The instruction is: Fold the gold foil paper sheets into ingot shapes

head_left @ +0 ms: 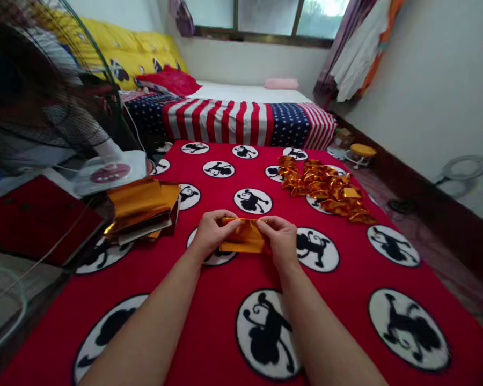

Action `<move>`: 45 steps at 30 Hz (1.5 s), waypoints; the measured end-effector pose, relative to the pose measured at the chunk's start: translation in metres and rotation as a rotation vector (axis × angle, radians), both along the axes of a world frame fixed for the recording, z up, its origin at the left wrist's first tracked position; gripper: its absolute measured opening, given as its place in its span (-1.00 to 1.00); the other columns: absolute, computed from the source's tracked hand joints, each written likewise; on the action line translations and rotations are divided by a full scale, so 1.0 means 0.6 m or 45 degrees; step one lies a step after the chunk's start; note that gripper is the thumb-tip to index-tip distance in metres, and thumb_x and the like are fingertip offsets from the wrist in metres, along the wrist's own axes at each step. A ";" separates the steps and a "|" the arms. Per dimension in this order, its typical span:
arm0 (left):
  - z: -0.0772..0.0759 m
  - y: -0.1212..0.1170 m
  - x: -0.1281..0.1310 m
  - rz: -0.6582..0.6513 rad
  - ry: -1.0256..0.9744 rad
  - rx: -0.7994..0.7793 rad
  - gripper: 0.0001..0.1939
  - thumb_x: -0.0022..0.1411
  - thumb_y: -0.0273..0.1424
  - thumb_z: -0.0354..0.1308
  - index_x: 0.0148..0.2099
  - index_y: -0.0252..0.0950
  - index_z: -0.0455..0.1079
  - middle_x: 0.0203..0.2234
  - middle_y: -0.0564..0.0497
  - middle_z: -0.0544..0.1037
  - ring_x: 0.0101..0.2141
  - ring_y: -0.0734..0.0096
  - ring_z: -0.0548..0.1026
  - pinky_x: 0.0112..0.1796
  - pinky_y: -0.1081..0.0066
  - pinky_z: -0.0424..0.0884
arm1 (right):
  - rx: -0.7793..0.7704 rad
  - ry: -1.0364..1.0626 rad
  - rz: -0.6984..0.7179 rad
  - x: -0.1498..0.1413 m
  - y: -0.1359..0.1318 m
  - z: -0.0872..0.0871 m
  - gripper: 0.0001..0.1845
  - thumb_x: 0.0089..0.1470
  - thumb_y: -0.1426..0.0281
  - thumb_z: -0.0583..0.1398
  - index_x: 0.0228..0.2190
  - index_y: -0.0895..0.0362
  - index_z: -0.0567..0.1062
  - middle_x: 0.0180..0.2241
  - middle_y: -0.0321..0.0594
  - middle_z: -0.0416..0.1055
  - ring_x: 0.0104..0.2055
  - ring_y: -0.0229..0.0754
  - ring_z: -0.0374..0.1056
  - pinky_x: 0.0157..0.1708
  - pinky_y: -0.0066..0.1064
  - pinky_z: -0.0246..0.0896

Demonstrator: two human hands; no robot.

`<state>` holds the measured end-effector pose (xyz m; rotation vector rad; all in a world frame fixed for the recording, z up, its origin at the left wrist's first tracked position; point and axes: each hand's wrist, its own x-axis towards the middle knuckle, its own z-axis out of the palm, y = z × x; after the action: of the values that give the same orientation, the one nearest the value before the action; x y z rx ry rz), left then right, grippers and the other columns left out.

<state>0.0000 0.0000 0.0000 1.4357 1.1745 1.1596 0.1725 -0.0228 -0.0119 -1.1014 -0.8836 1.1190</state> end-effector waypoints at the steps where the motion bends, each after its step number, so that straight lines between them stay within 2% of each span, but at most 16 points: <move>1: 0.001 -0.002 0.000 -0.009 -0.007 -0.008 -0.70 -0.02 -0.23 0.34 -0.32 -0.38 0.52 -0.49 0.00 0.58 -0.49 0.46 0.50 -0.47 0.57 0.39 | -0.005 0.002 0.004 -0.001 -0.001 0.002 -0.80 -0.24 0.31 0.41 -0.52 0.16 0.58 -0.56 -0.30 0.48 -0.54 -0.32 0.31 -0.53 -0.51 0.17; 7: -0.001 -0.007 -0.001 -0.073 -0.010 -0.039 -0.67 -0.03 -0.20 0.36 -0.29 -0.36 0.56 -0.45 -0.03 0.61 -0.46 0.39 0.53 -0.43 0.52 0.42 | -0.024 0.012 0.028 -0.006 -0.005 0.009 -0.80 -0.24 0.32 0.40 -0.53 0.17 0.57 -0.58 -0.30 0.47 -0.57 -0.31 0.30 -0.55 -0.51 0.16; 10: 0.000 -0.006 -0.002 -0.098 0.005 0.015 -0.71 0.01 -0.22 0.34 -0.32 -0.36 0.58 -0.45 -0.04 0.62 -0.44 0.39 0.53 -0.41 0.52 0.41 | -0.025 0.009 0.037 -0.006 -0.006 0.012 -0.80 -0.23 0.32 0.40 -0.53 0.17 0.56 -0.57 -0.29 0.48 -0.55 -0.30 0.33 -0.53 -0.50 0.18; 13: 0.005 -0.006 -0.002 -0.077 0.023 0.075 -0.75 0.02 -0.25 0.33 -0.35 -0.37 0.58 -0.48 -0.04 0.62 -0.44 0.41 0.52 -0.41 0.53 0.39 | -0.001 -0.025 0.066 -0.005 -0.005 0.013 -0.79 -0.21 0.31 0.40 -0.51 0.17 0.56 -0.55 -0.27 0.50 -0.52 -0.29 0.36 -0.50 -0.49 0.22; 21: 0.004 -0.005 -0.002 -0.024 -0.068 0.034 -0.75 -0.02 -0.27 0.35 -0.38 -0.38 0.57 -0.50 -0.02 0.60 -0.47 0.42 0.51 -0.42 0.52 0.39 | 0.036 0.061 0.148 0.000 0.000 0.009 -0.70 -0.26 0.30 0.43 -0.41 0.13 0.58 -0.44 -0.25 0.56 -0.41 -0.20 0.45 -0.33 -0.41 0.36; 29: 0.003 -0.002 -0.001 0.033 -0.142 -0.001 -0.73 -0.07 -0.25 0.38 -0.39 -0.38 0.57 -0.50 -0.03 0.61 -0.48 0.41 0.52 -0.45 0.52 0.40 | 0.020 0.067 0.163 -0.001 -0.005 0.014 -0.75 -0.20 0.27 0.40 -0.44 0.14 0.58 -0.48 -0.26 0.55 -0.45 -0.21 0.43 -0.36 -0.40 0.33; 45: 0.003 -0.003 -0.006 -0.038 -0.129 -0.011 -0.75 -0.04 -0.26 0.36 -0.38 -0.37 0.56 -0.51 -0.01 0.60 -0.48 0.44 0.50 -0.44 0.53 0.39 | 0.018 0.050 0.173 -0.002 -0.005 0.014 -0.77 -0.18 0.25 0.38 -0.46 0.13 0.56 -0.49 -0.27 0.53 -0.46 -0.20 0.41 -0.35 -0.38 0.31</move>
<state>-0.0036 -0.0017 0.0017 1.3672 1.0831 1.1912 0.1711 -0.0255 -0.0033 -1.0168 -0.9450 1.2405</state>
